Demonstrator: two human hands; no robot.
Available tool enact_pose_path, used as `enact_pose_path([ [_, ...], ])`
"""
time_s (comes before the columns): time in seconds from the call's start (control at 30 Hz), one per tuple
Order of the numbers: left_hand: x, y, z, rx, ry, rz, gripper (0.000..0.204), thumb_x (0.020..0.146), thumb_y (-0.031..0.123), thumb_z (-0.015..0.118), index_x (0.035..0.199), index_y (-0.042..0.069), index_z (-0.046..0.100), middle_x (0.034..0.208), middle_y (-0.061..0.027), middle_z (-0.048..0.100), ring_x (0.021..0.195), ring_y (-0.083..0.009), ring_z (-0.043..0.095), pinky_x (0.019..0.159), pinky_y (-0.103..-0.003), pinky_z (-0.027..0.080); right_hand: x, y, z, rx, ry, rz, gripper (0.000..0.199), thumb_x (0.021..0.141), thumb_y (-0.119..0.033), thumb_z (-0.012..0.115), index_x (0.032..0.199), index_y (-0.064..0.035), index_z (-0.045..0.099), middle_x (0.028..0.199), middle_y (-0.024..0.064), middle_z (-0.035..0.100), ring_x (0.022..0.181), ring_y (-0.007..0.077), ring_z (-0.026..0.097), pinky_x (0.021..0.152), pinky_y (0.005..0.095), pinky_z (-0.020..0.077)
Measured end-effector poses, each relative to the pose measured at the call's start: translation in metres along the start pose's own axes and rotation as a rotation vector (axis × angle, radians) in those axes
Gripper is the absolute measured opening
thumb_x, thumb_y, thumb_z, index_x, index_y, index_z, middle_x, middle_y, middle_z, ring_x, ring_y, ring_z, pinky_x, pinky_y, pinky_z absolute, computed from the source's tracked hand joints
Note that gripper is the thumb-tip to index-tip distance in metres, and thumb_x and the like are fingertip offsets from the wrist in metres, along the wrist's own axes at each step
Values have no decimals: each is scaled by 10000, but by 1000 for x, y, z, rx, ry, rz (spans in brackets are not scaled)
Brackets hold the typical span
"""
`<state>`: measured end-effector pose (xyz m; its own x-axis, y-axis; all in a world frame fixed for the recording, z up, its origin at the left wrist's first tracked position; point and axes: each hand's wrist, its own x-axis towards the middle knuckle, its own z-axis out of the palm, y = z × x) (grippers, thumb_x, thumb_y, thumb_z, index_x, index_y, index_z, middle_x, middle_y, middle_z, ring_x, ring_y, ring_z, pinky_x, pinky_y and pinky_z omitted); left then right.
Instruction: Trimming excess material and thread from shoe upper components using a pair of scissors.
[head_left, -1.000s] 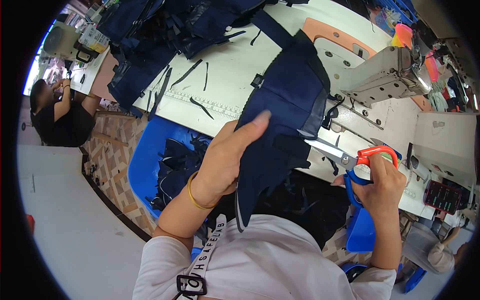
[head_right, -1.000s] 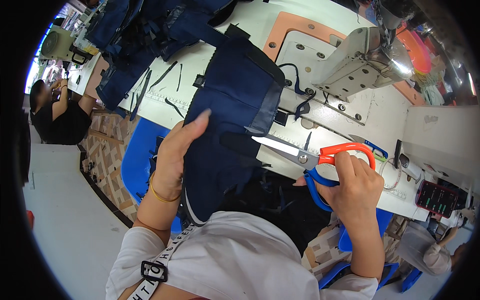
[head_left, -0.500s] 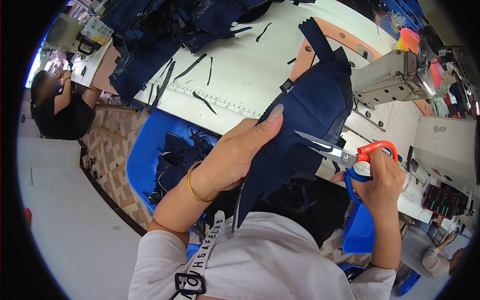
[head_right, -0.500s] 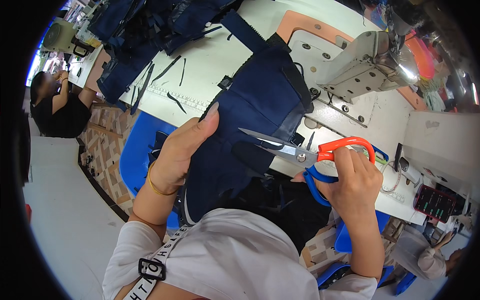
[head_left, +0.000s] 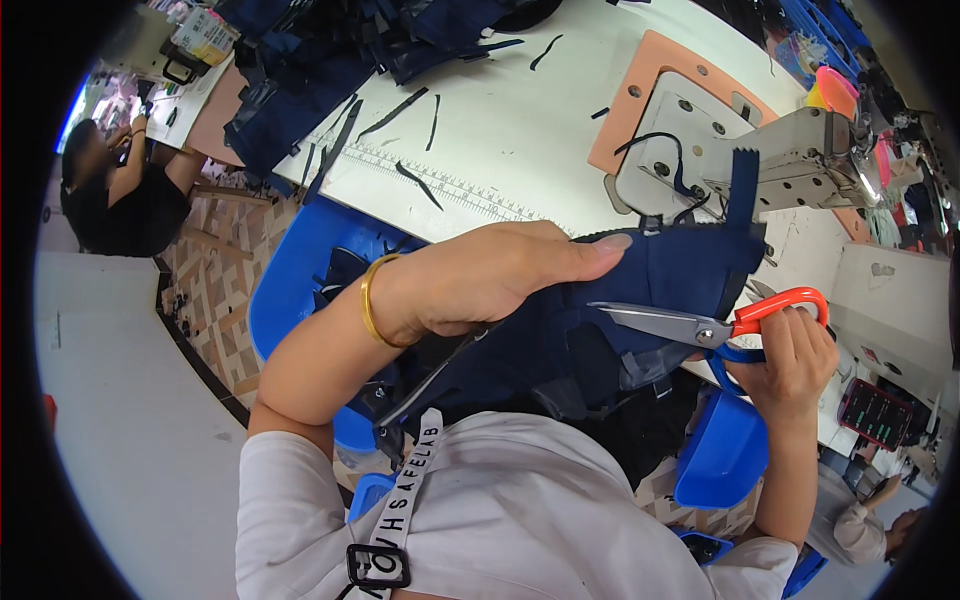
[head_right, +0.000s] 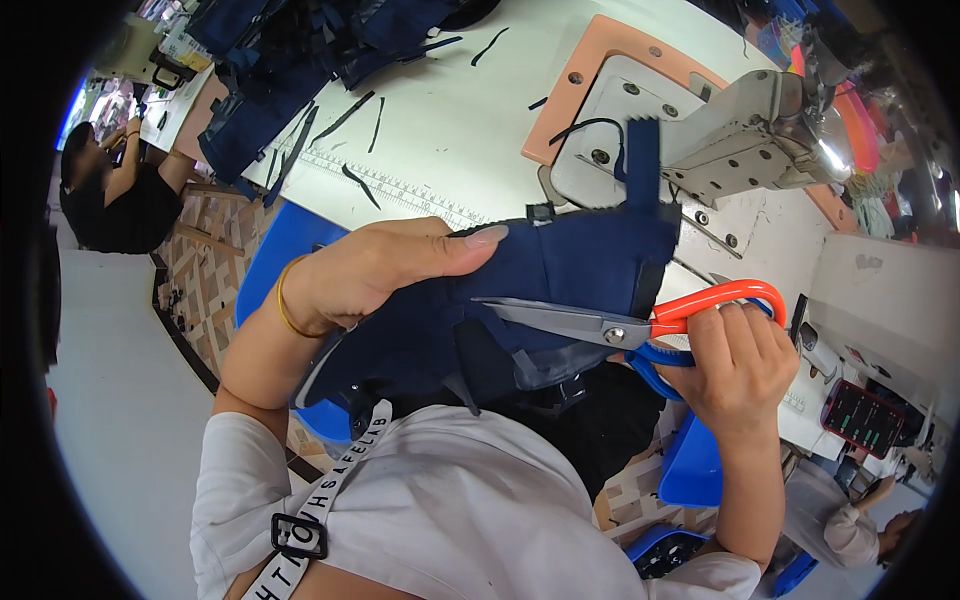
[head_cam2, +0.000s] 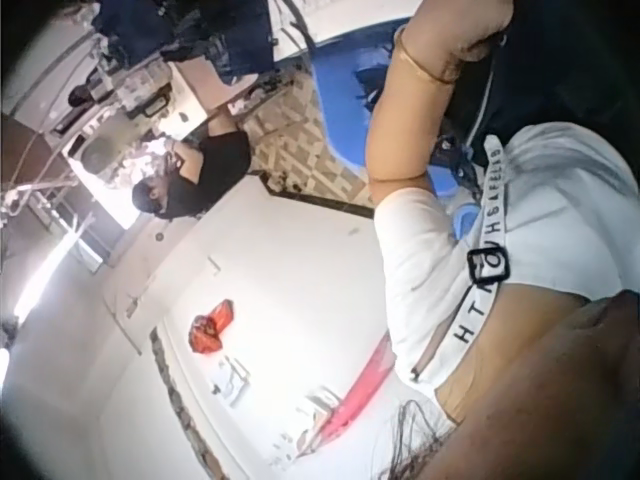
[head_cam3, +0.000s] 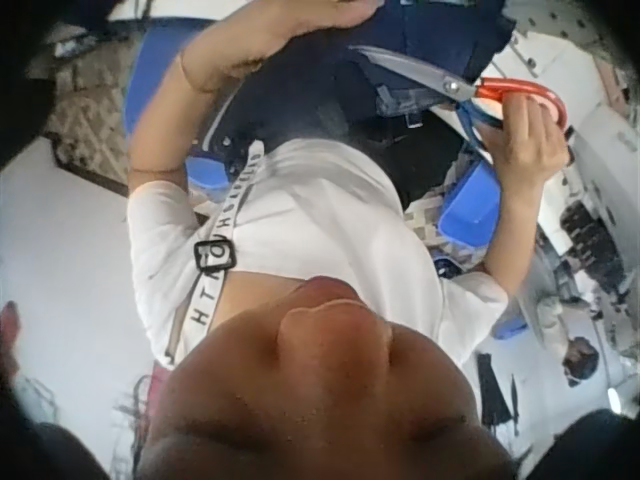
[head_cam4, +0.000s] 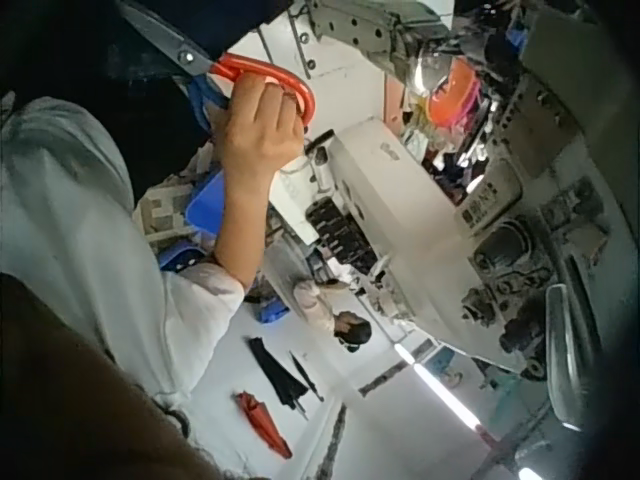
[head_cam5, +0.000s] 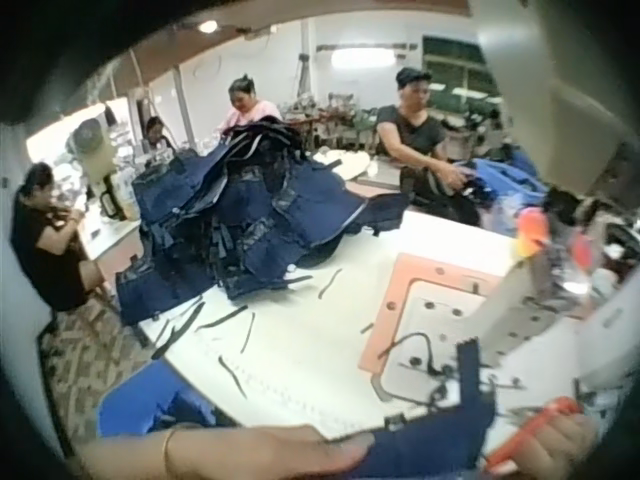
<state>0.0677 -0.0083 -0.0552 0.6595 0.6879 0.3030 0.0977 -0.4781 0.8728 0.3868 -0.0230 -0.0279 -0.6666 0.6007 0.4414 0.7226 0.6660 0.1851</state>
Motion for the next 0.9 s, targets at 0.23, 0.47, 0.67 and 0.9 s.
enact_pose_path([
  [0.23,16,23,-13,-2,-263,-254,361,943,92,427,1292,76,516,917,-210,587,826,-323,559,759,-329,448,5,8,2,-18,50,-92,442,747,-456,659,737,-31,539,682,86,526,577,240,530,501,330,401],
  [0.47,23,19,-9,92,-433,-423,705,718,-133,439,1388,87,444,831,-128,555,794,-289,529,774,-310,449,11,7,-4,-40,-44,-98,465,784,-496,613,734,-40,538,688,90,533,604,246,556,513,327,419],
  [0.67,26,14,-4,21,-432,-591,623,778,-93,435,1376,84,449,887,-143,582,845,-299,549,799,-323,455,12,8,3,-1,-73,-136,433,746,-484,628,721,-65,522,661,59,507,560,213,516,482,312,387],
  [0.9,35,13,4,-66,-437,-787,526,851,-46,430,1361,79,456,954,-161,613,907,-311,573,830,-339,462,20,0,8,55,-127,-113,396,537,-313,739,753,-80,502,656,43,483,562,197,497,471,314,371],
])
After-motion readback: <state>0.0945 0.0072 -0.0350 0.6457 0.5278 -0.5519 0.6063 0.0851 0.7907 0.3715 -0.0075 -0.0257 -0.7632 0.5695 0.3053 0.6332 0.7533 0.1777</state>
